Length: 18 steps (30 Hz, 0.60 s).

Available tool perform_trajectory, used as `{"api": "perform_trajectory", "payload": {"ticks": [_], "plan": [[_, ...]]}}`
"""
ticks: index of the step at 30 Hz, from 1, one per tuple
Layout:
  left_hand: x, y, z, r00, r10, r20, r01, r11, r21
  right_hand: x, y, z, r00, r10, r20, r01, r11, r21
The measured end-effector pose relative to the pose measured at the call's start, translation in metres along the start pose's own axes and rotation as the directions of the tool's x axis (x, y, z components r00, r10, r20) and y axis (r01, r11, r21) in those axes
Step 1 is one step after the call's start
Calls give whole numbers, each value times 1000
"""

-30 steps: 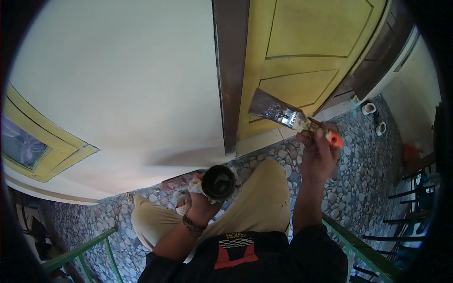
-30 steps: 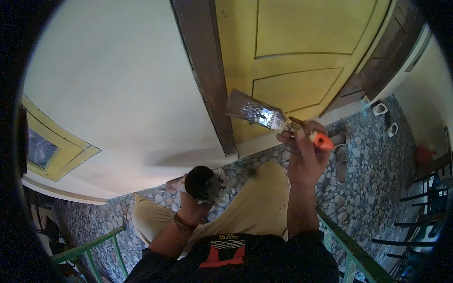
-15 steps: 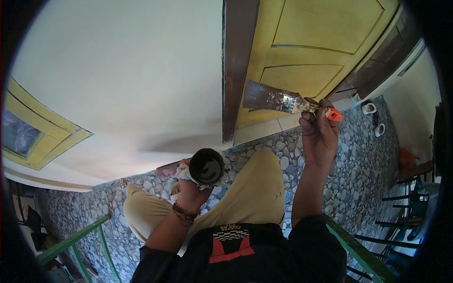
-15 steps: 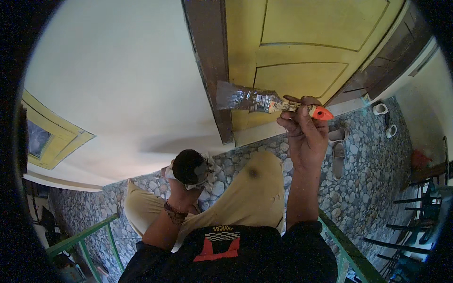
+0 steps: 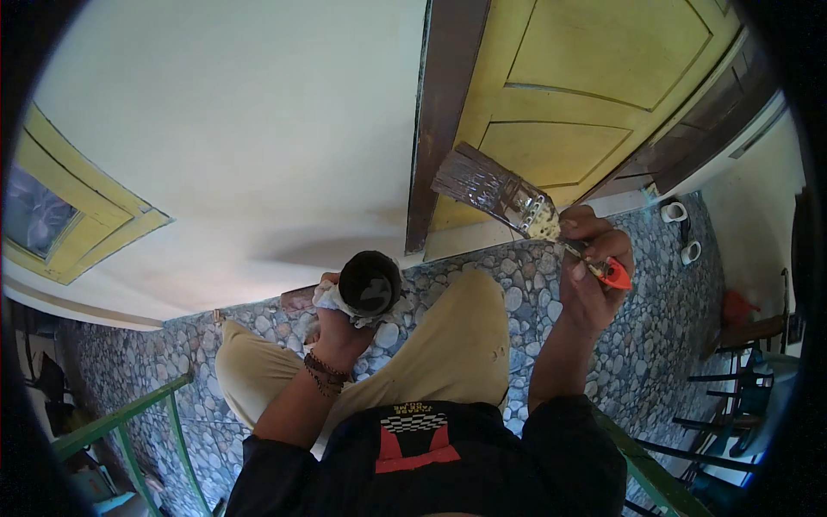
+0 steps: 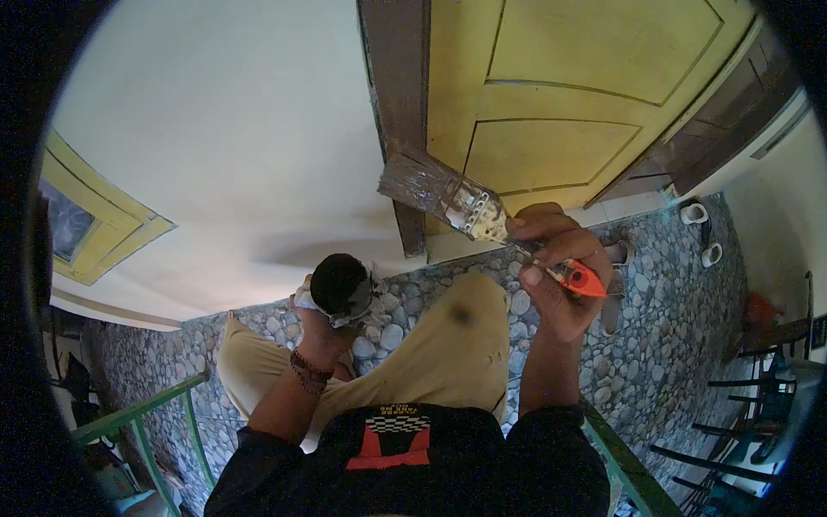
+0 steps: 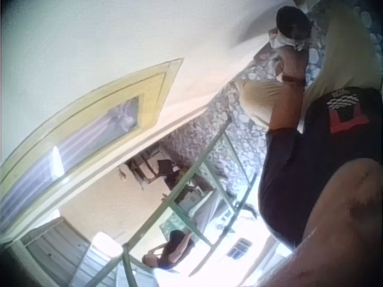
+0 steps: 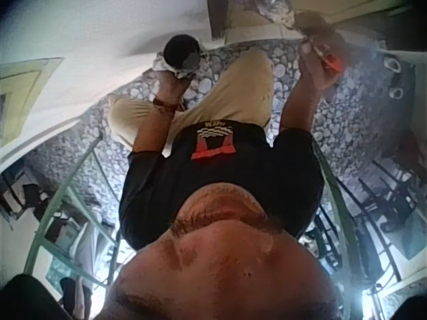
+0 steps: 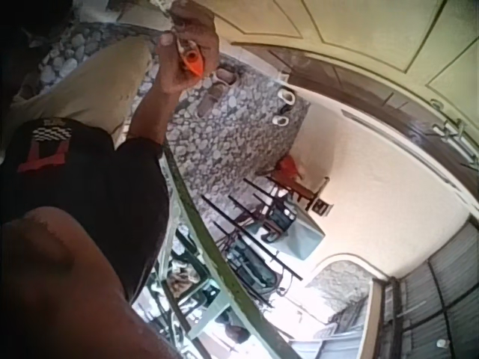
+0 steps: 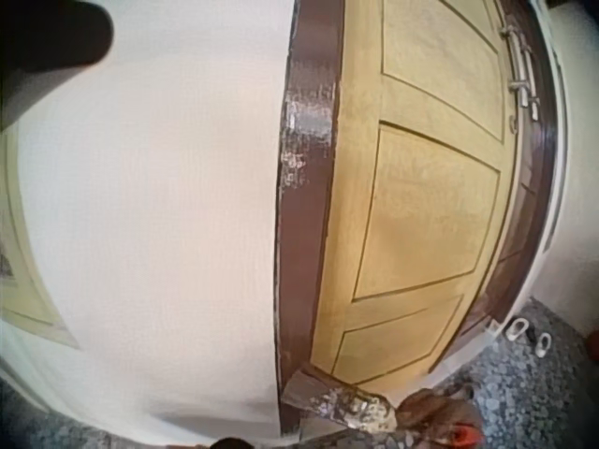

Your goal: The recorder is painting the edges of a door frame with a paintbrush and brown paint.

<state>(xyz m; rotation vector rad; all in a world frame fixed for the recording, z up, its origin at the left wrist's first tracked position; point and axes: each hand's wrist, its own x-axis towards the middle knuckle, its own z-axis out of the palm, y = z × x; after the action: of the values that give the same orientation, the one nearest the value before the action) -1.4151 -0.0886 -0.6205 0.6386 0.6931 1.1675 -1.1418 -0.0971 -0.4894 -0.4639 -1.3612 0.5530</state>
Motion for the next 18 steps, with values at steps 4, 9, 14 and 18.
{"api": "perform_trajectory", "payload": {"ticks": [4, 9, 14, 18], "plan": [[0, 3, 16, 997, -61, 39, 64, 995, -76, 7, -9, 4, 1000, 29, 4, -29, 999, 33], [2, 18, 44, 986, 85, 141, -96, 992, 76, 16, -23, 4, 998, 8, 65, -6, 999, -31], [12, 24, 52, 989, -145, -39, 101, 832, -545, 21, -36, 9, 997, 77, 27, -78, 996, 46], [9, 30, 46, 995, -71, -66, 21, 826, -564, 23, -50, 28, 991, 80, 106, -73, 995, -65]]}}
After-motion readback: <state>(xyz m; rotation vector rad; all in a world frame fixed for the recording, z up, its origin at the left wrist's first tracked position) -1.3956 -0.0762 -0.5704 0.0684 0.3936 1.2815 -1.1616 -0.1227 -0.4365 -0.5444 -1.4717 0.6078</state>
